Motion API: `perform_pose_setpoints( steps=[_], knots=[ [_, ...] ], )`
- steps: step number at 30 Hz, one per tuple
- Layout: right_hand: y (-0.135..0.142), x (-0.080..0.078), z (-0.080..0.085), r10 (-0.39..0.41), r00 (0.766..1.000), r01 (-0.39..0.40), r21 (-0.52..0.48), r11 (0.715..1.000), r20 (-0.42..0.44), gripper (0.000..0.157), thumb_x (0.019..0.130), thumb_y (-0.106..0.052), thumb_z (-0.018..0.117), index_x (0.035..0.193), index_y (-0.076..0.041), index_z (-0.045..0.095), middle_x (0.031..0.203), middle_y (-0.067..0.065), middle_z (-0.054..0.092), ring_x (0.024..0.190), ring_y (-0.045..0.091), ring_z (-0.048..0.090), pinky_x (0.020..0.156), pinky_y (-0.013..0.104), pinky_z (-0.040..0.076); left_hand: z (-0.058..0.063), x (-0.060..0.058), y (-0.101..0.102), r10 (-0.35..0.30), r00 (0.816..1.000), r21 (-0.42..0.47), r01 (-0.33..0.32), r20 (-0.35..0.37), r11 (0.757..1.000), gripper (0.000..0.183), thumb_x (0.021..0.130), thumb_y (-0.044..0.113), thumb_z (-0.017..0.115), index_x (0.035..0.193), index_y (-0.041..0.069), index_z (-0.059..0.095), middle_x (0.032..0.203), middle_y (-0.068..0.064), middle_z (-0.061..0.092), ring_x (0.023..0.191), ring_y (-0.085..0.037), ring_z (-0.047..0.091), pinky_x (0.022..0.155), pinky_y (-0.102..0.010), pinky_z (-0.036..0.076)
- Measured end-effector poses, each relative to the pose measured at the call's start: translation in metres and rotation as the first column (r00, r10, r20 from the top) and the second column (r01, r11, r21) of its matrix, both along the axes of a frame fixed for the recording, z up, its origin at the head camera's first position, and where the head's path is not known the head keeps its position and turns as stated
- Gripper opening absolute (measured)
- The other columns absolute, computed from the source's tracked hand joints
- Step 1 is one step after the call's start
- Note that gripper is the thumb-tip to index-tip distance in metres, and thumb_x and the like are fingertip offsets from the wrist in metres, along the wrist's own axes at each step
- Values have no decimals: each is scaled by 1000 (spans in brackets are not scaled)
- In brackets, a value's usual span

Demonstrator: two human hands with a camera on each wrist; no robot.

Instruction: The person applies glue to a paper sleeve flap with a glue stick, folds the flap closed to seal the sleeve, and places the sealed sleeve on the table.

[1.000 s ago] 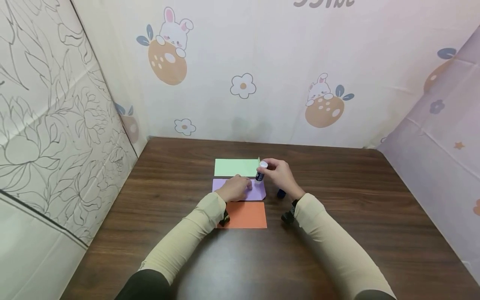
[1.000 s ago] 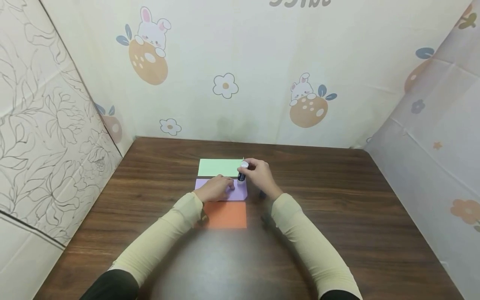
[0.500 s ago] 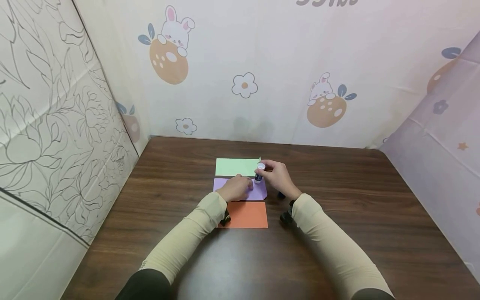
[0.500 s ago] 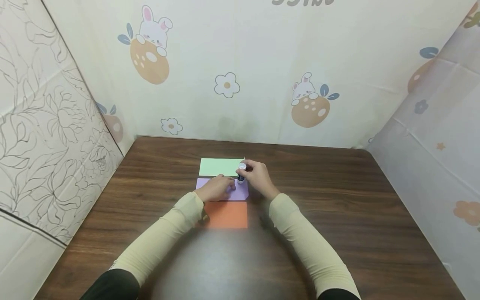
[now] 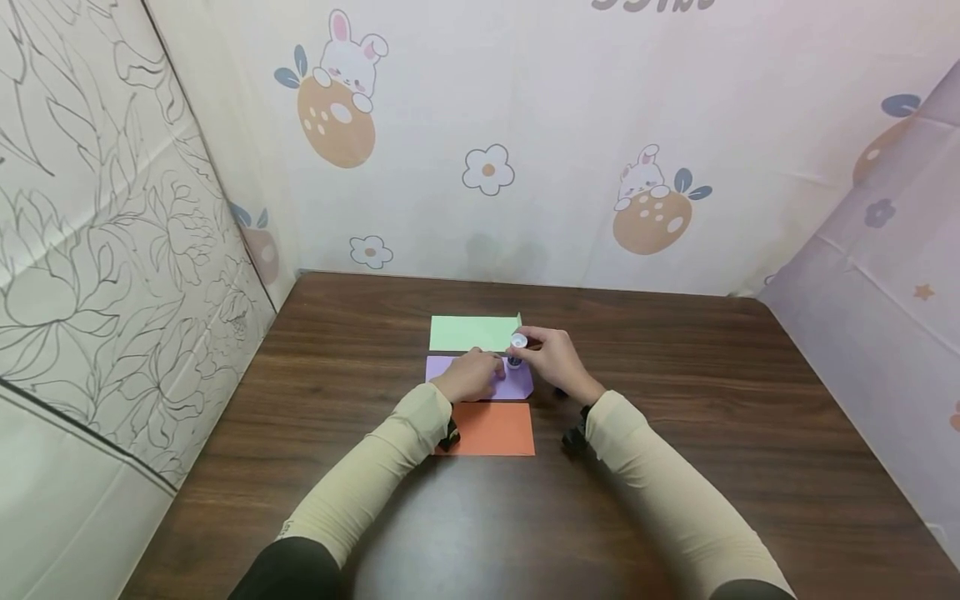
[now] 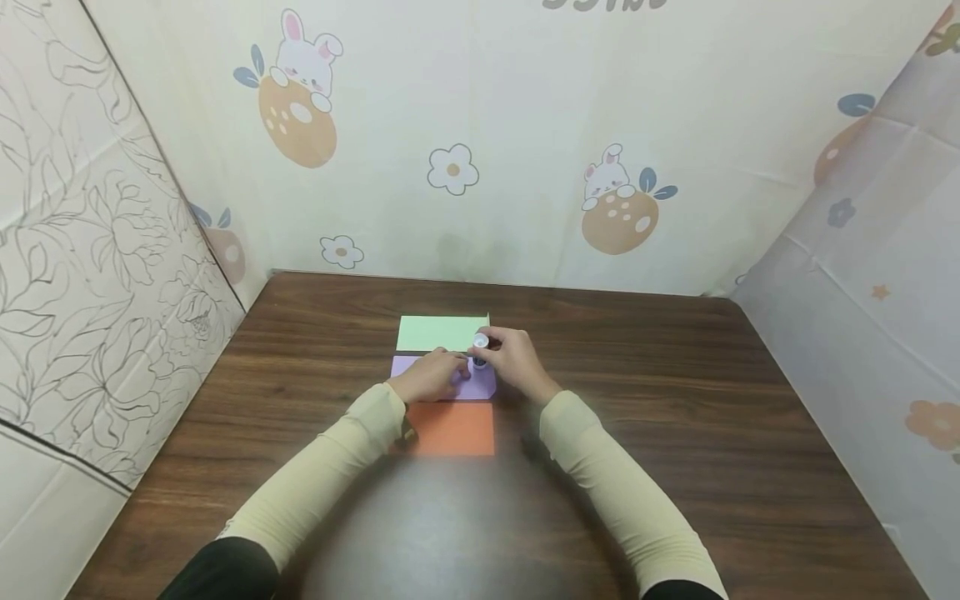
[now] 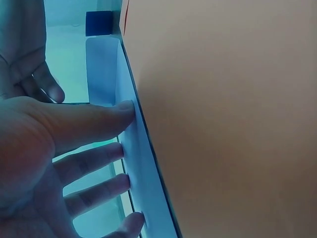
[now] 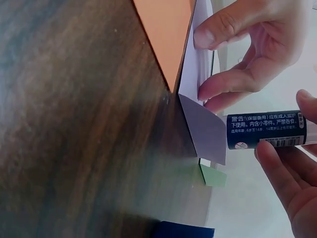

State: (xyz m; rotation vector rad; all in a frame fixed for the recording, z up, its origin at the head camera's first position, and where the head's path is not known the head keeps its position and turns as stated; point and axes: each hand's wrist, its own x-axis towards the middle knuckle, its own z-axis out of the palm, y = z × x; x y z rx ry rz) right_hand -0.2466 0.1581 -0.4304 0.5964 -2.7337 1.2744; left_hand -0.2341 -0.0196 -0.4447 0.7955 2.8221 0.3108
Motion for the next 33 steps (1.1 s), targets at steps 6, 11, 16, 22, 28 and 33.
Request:
perform_pose_setpoints(
  steps=[6, 11, 16, 22, 28, 33],
  knots=[
    [0, 9, 4, 21, 1000, -21, 25, 999, 19, 38, 85, -18, 76, 116, 3, 68, 104, 19, 73, 89, 28, 72, 73, 37, 59, 0, 0, -1, -8, 1000, 4, 8, -4, 1000, 25, 87, 14, 68, 111, 15, 72, 130, -3, 64, 111, -27, 56, 88, -41, 52],
    [2, 17, 6, 45, 998, -47, 61, 997, 38, 36, 86, -24, 75, 113, -1, 71, 100, 14, 74, 85, 22, 69, 72, 35, 58, 1, -1, -1, -5, 1000, 8, 5, -1, 1000, 25, 87, 14, 68, 112, 14, 71, 130, -4, 63, 114, -28, 56, 90, -42, 52],
    [4, 26, 7, 63, 996, -66, 57, 996, 60, 34, 85, -24, 76, 111, -2, 72, 98, 12, 74, 81, 19, 67, 70, 31, 58, 1, 0, -1, -5, 1000, 9, 5, 0, 1000, 24, 89, 15, 67, 113, 14, 71, 132, -4, 62, 117, -29, 56, 91, -43, 52],
    [7, 33, 5, 65, 994, -70, 57, 996, 84, 37, 84, -23, 77, 113, -1, 71, 98, 11, 73, 81, 18, 66, 71, 30, 58, 2, 1, -2, 1, 1000, 10, -1, 5, 1000, 24, 89, 14, 66, 112, 14, 71, 132, -2, 63, 118, -28, 55, 92, -43, 52],
    [8, 37, 8, 66, 992, -74, 63, 995, 112, 35, 85, -22, 76, 112, -1, 71, 96, 11, 73, 81, 18, 65, 69, 29, 56, 2, 1, -3, -1, 1000, 5, 1, 7, 1000, 24, 89, 14, 67, 113, 14, 71, 133, -2, 62, 117, -28, 55, 93, -43, 51],
    [10, 38, 14, 55, 989, -63, 54, 997, 141, 39, 86, -23, 75, 117, 0, 69, 98, 13, 73, 81, 18, 64, 67, 27, 54, 2, 1, -1, -11, 1000, -6, 11, -6, 1000, 24, 89, 15, 67, 113, 15, 71, 131, -1, 63, 114, -27, 56, 90, -41, 52]
  ],
)
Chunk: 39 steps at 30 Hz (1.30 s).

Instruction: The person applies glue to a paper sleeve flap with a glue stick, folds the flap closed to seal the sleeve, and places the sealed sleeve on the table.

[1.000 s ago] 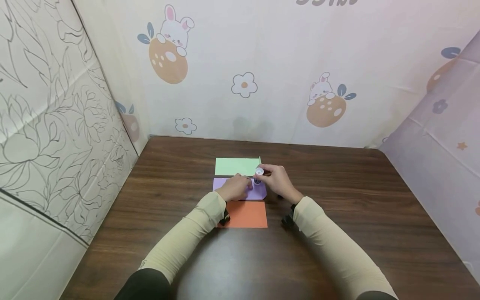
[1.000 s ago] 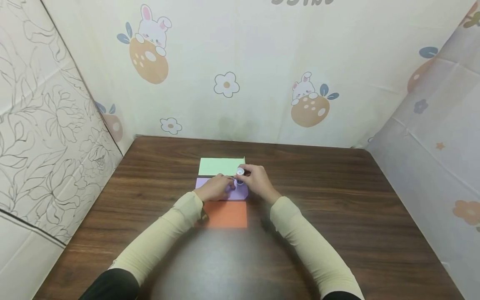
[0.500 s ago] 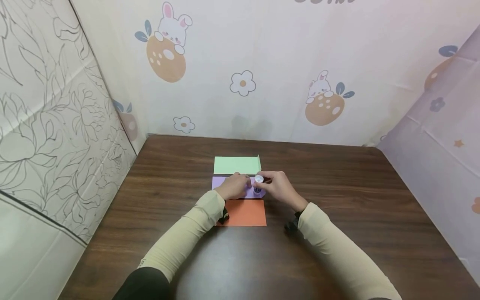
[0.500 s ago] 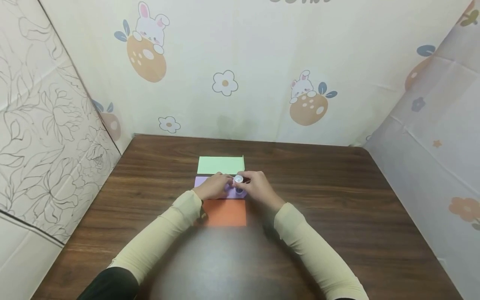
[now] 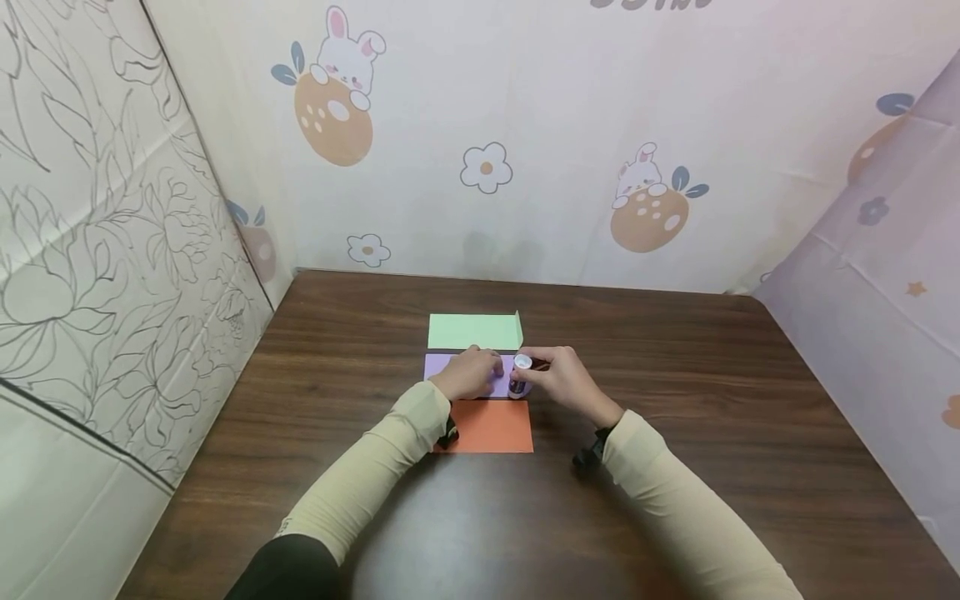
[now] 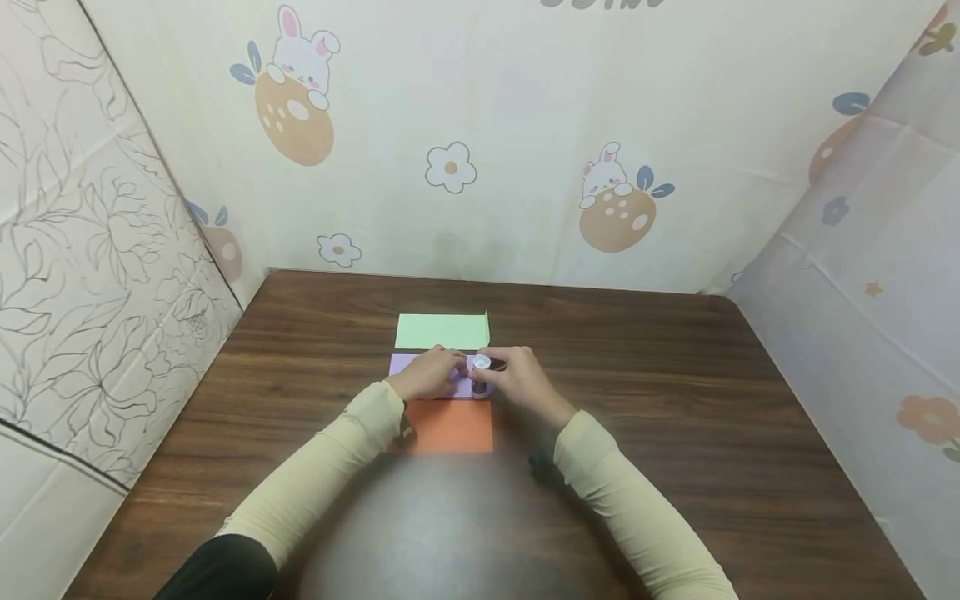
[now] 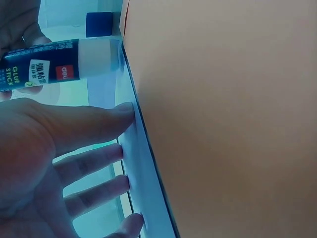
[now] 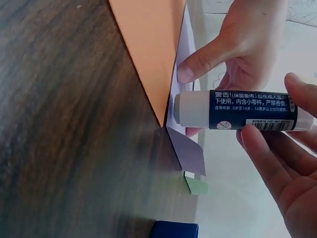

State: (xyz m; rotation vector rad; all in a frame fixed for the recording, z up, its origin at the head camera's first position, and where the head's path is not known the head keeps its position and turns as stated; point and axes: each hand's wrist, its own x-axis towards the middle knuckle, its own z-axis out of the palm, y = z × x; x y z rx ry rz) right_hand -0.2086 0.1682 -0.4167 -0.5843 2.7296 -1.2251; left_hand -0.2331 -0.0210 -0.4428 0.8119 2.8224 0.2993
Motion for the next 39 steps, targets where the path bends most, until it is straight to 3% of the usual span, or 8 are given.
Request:
perform_pose_setpoints(
  steps=[8, 16, 25, 39],
  knots=[
    [-3, -11, -5, -33, 998, 33, -3, 999, -48, 37, 87, -21, 73, 116, 1, 69, 98, 16, 73, 80, 20, 63, 66, 26, 53, 0, 0, 0, -3, 1000, 1, 3, 5, 1000, 26, 89, 15, 67, 115, 14, 69, 129, -3, 64, 111, -26, 55, 86, -40, 53],
    [-8, -22, -10, -64, 985, 61, -23, 998, -162, 28, 88, -15, 72, 111, 1, 70, 102, 19, 73, 89, 28, 71, 74, 41, 58, 0, -1, -1, -2, 1000, 2, 2, 17, 1000, 25, 90, 16, 67, 115, 15, 70, 130, -2, 63, 112, -25, 54, 87, -41, 52],
    [-10, -38, -16, -93, 979, 90, -25, 996, -181, 36, 87, -15, 72, 119, 2, 67, 108, 22, 71, 96, 33, 71, 78, 44, 58, -1, -1, -1, -15, 1000, -7, 15, 7, 1000, 27, 89, 15, 67, 116, 16, 70, 133, -3, 62, 116, -27, 54, 90, -43, 52],
    [-3, -24, -12, -41, 990, 39, -19, 999, -133, 37, 85, -15, 75, 117, 2, 68, 105, 20, 73, 90, 28, 71, 75, 41, 58, -2, -3, -1, -4, 1000, -1, 4, 22, 1000, 26, 89, 16, 68, 115, 14, 70, 134, -2, 61, 116, -26, 54, 91, -42, 52]
  ],
)
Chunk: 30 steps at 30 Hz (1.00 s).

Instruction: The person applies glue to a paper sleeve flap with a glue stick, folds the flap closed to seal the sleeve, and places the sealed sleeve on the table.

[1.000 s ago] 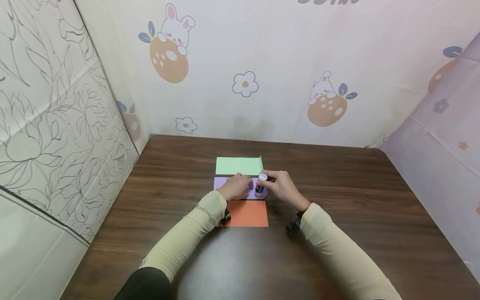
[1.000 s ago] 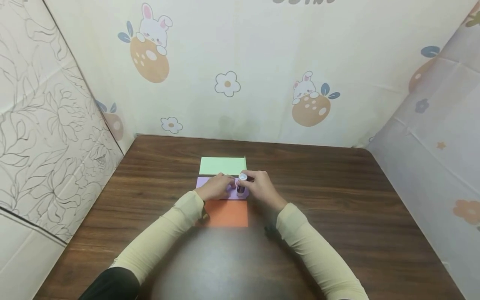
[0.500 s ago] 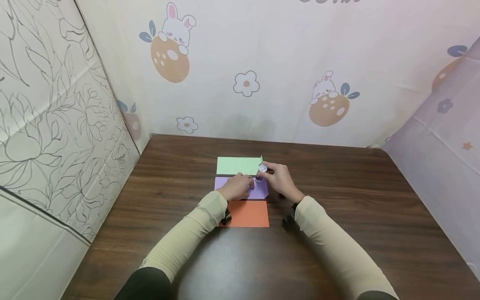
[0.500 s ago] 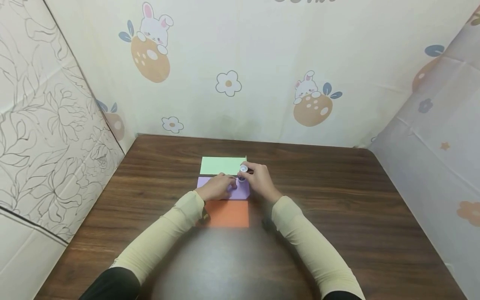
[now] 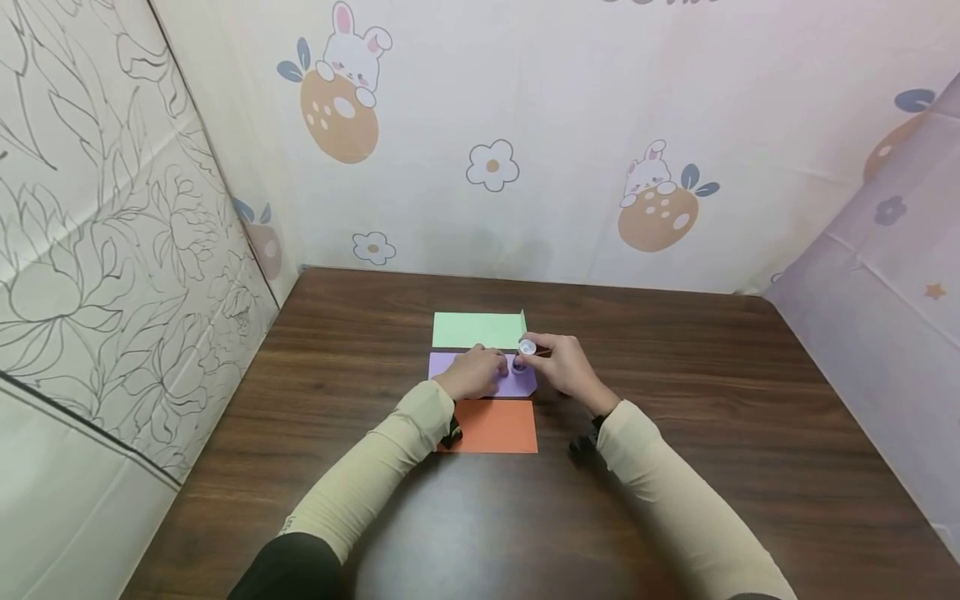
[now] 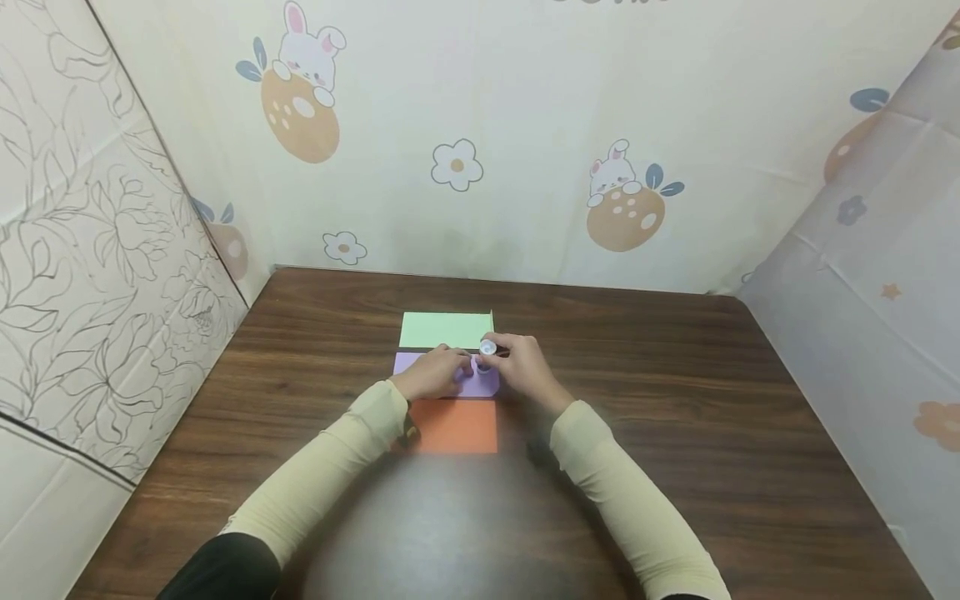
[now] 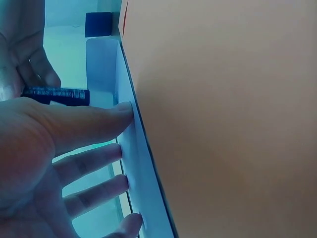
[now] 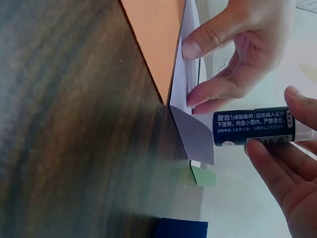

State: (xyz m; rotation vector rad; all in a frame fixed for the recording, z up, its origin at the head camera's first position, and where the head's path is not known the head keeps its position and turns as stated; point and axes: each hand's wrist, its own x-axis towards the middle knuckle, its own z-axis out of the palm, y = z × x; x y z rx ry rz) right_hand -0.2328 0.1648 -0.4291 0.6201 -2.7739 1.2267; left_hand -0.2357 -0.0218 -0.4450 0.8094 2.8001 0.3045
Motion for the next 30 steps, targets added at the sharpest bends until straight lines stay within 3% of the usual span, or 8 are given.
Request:
perform_pose_setpoints(
  steps=[13, 20, 30],
  knots=[
    [8, 19, 7, 39, 995, -42, 22, 999, 91, 39, 85, -21, 76, 118, -2, 70, 102, 14, 73, 84, 19, 65, 72, 29, 54, 2, 2, 0, 8, 1000, 1, -8, -7, 1000, 25, 90, 15, 66, 115, 14, 69, 133, -2, 61, 116, -26, 54, 89, -42, 52],
    [12, 24, 7, 56, 996, -58, 21, 998, 68, 35, 85, -20, 75, 114, -2, 71, 98, 13, 74, 81, 15, 65, 68, 24, 52, 1, 2, 0, 1, 1000, 5, -1, -18, 1000, 24, 89, 16, 68, 113, 14, 70, 132, -1, 62, 116, -26, 54, 90, -42, 52],
    [21, 28, 16, -38, 998, 42, -81, 996, 55, 31, 85, -20, 76, 112, -4, 71, 95, 12, 72, 73, 14, 59, 63, 22, 49, 4, 3, -1, -5, 1000, 14, 5, -11, 1000, 25, 88, 16, 68, 113, 14, 70, 135, -2, 60, 118, -28, 54, 92, -43, 51]
  ],
)
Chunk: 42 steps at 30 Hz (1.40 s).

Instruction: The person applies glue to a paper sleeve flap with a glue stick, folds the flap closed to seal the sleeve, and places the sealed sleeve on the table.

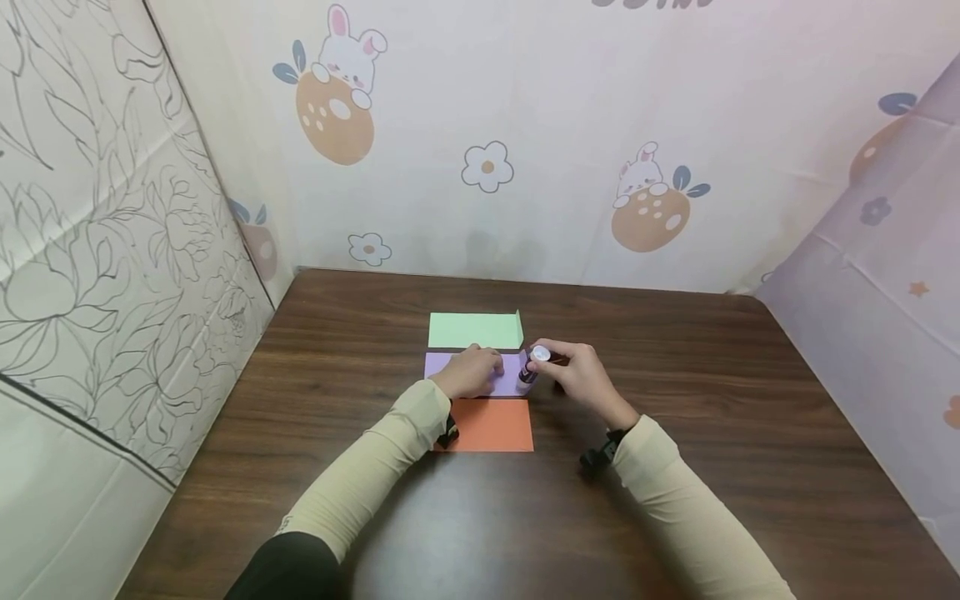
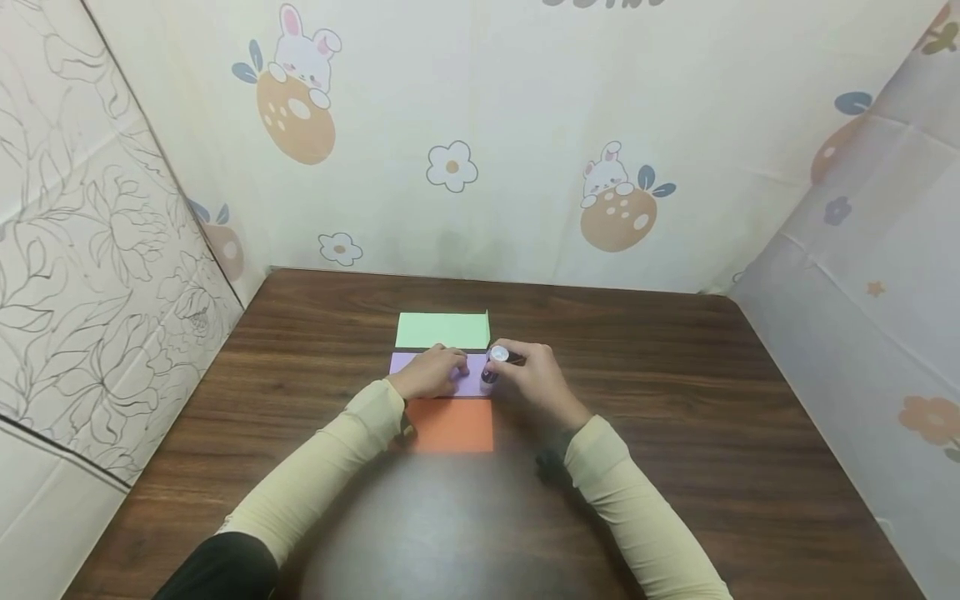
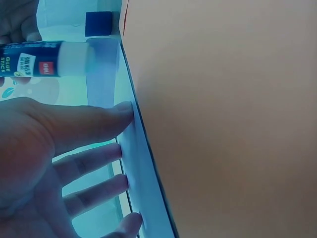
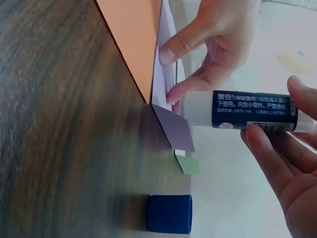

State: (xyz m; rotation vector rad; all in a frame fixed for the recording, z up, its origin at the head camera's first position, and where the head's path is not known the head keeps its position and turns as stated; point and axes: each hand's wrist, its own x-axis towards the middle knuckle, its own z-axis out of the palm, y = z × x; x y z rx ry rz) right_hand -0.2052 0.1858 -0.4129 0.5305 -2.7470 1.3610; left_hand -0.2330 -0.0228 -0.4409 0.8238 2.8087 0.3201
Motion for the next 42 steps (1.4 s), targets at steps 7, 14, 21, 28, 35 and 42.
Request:
perform_pose_setpoints(
  steps=[7, 14, 21, 28, 35, 42],
  knots=[
    [6, -3, 3, -34, 999, 33, -79, 996, -15, 27, 85, -20, 76, 107, -5, 72, 97, 15, 72, 77, 10, 62, 69, 18, 51, 2, -4, 0, 15, 1000, -2, -15, 27, 1000, 27, 85, 14, 68, 112, 15, 71, 130, -3, 61, 117, -27, 53, 90, -44, 51],
    [11, -4, 6, -46, 998, 42, -107, 993, -37, 26, 85, -19, 76, 106, -5, 71, 97, 16, 72, 76, 7, 63, 68, 17, 51, 1, -9, 4, 10, 1000, 4, -10, 6, 1000, 18, 86, 15, 68, 104, 15, 72, 118, -3, 62, 106, -24, 53, 86, -38, 51],
    [14, -6, 8, -53, 998, 49, -132, 990, -30, 26, 86, -22, 75, 106, -5, 71, 97, 15, 72, 79, 17, 64, 68, 19, 51, 1, -10, 7, 31, 1000, 23, -30, -8, 999, 14, 86, 15, 68, 99, 13, 72, 116, -5, 63, 103, -25, 54, 84, -40, 51],
    [15, -1, 22, -80, 997, 81, -144, 986, 17, 28, 88, -17, 73, 110, 0, 69, 99, 19, 70, 78, 14, 59, 68, 17, 48, 2, -14, 8, 31, 999, 37, -29, -30, 999, 12, 83, 13, 71, 94, 13, 71, 116, -6, 62, 103, -25, 55, 84, -41, 51],
    [20, -5, 22, -89, 996, 88, -130, 988, -5, 32, 88, -22, 73, 110, 0, 69, 100, 17, 69, 78, 10, 58, 70, 17, 49, 3, -16, 14, 20, 1000, 35, -19, -24, 999, 20, 85, 15, 72, 103, 10, 68, 111, -6, 63, 103, -24, 57, 86, -37, 51],
    [25, -8, 19, -96, 995, 95, -147, 984, -2, 34, 88, -23, 73, 112, 0, 69, 100, 17, 69, 78, 8, 58, 69, 17, 49, 3, -16, 17, -7, 1000, 20, 7, -14, 1000, 28, 83, 13, 73, 109, 9, 66, 113, -8, 65, 104, -24, 58, 91, -34, 49]
  ],
)
